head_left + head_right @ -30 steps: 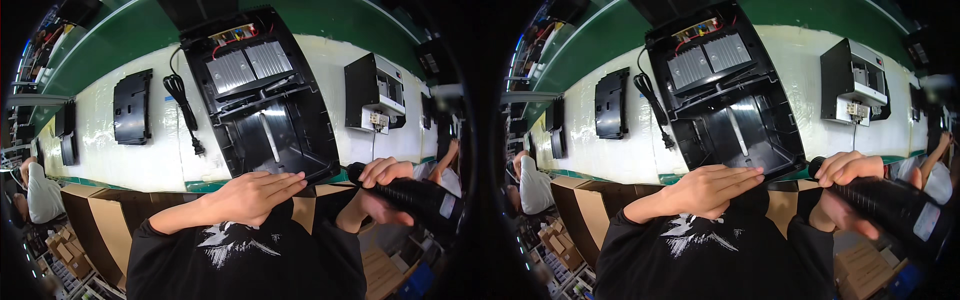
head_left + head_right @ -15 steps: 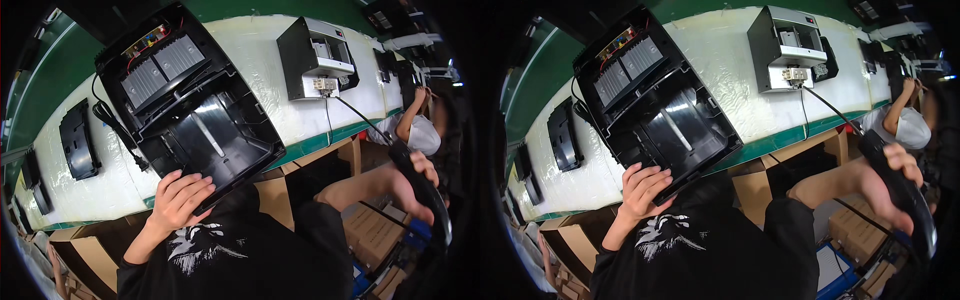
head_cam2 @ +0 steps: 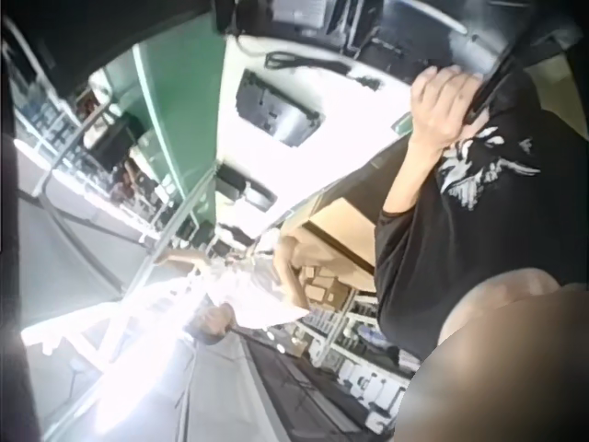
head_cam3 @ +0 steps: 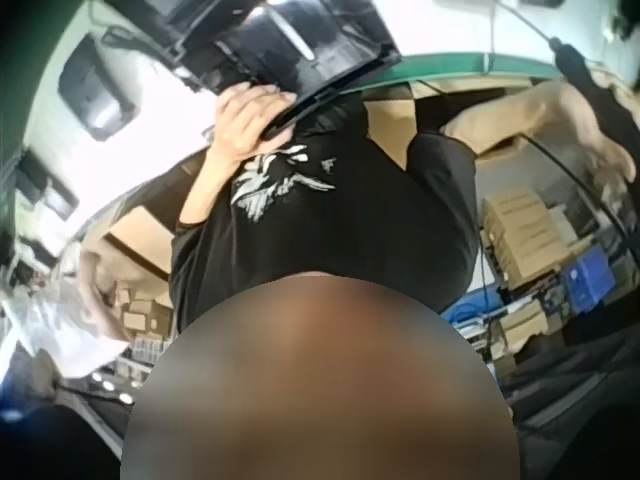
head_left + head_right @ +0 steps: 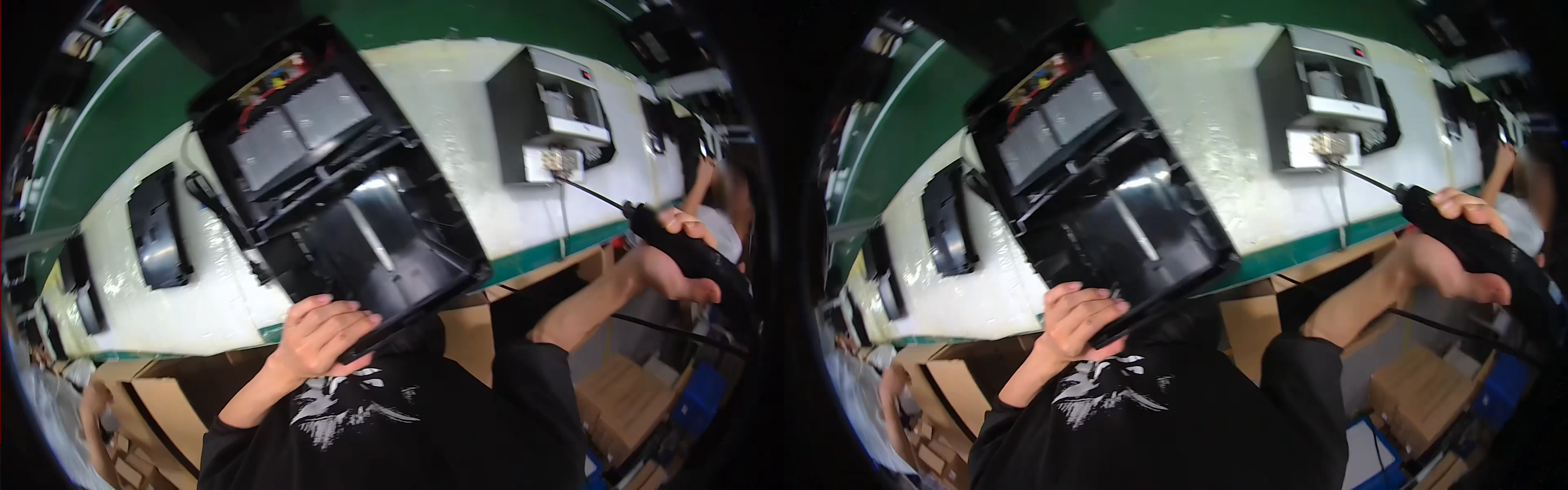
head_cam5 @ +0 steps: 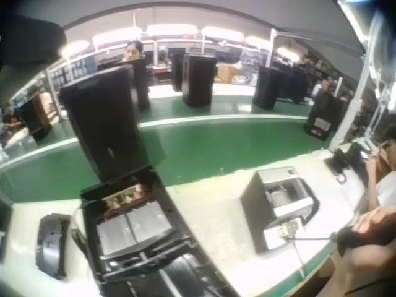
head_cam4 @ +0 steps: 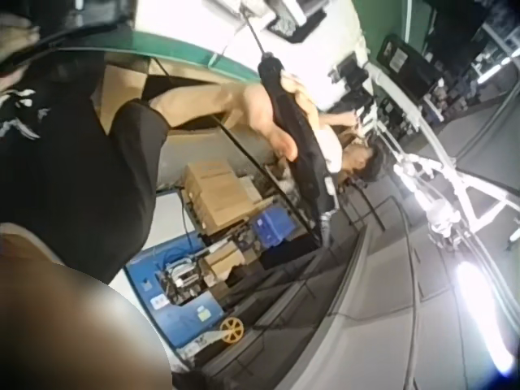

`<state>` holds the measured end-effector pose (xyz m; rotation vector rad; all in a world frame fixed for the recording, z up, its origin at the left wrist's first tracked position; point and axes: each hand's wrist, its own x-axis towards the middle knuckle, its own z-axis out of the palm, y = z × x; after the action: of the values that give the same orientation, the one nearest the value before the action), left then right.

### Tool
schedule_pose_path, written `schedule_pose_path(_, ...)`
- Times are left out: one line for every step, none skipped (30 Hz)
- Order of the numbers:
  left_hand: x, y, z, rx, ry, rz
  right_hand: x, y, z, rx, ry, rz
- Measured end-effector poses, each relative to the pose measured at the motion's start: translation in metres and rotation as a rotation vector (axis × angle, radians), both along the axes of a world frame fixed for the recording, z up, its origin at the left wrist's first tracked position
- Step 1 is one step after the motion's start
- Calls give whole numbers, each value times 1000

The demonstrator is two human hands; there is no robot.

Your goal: Assembling components and housing of an electronic device at a factory workstation using an electric screwdriver.

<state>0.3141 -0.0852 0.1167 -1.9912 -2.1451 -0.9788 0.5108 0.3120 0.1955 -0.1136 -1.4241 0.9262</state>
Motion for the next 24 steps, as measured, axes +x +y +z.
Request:
schedule_pose_path(-2,2,0,1,-6,-19,5,13,3,20,-65,50)
schedule_pose_path(-3,3,0,8,-26,-33,7,27,4,-42,-67,71)
schedule_pose_path(-2,3,1,12,-31,-36,0,37,10,-87,-116,69)
schedule_pose_path(-3,3,1,21,-33,-40,-12,44,16,-124,-163,70)
schedule_pose_path(-3,3,0,26,-41,-39,-25,47,25,-228,-180,27)
schedule_pose_path(-2,3,1,33,-51,-43,-37,51,32,-329,-200,-18)
schedule_pose_path(-2,1,2,30,-34,-37,-45,65,32,-283,-267,43)
schedule_pose_path(-2,0,3,19,-50,-33,-67,61,31,-235,-245,3)
schedule_pose_path(-2,0,3,14,-61,-38,-83,56,34,-209,-261,-75)
schedule_pose_path(-3,0,4,10,-73,-45,-96,49,37,-184,-276,-156)
schedule_pose_path(-2,0,4,21,-79,-33,-109,38,42,-125,-251,-150)
schedule_pose_path(-1,-2,4,19,-86,-33,-111,38,43,-99,-291,-104)
schedule_pose_path(0,-2,5,23,-80,-26,-116,35,46,-93,-305,-121)
schedule_pose_path(1,-3,5,26,-80,-24,-118,30,48,-88,-324,-143)
schedule_pose_path(1,-3,6,34,-73,-23,-119,31,49,-83,-313,-147)
schedule_pose_path(0,-2,6,39,-63,-28,-119,36,49,-124,-339,-148)
schedule_pose_path(-1,-1,6,40,-78,-37,-119,39,50,-167,-368,-151)
schedule_pose_path(-1,0,6,41,-95,-48,-118,40,49,-196,-380,-151)
schedule_pose_path(-1,0,5,30,-94,-58,-114,37,44,-211,-390,-154)
schedule_pose_path(1,-1,6,12,-75,-32,-126,29,31,-242,-390,-115)
schedule_pose_path(1,-3,4,39,-77,-8,-132,16,30,-242,-358,-125)
schedule_pose_path(0,-6,3,65,-80,16,-130,7,30,-255,-378,-91)
schedule_pose_path(1,-6,1,73,-77,14,-120,8,28,-252,-359,-98)
schedule_pose_path(0,-5,1,71,-77,11,-111,7,25,-257,-339,-101)
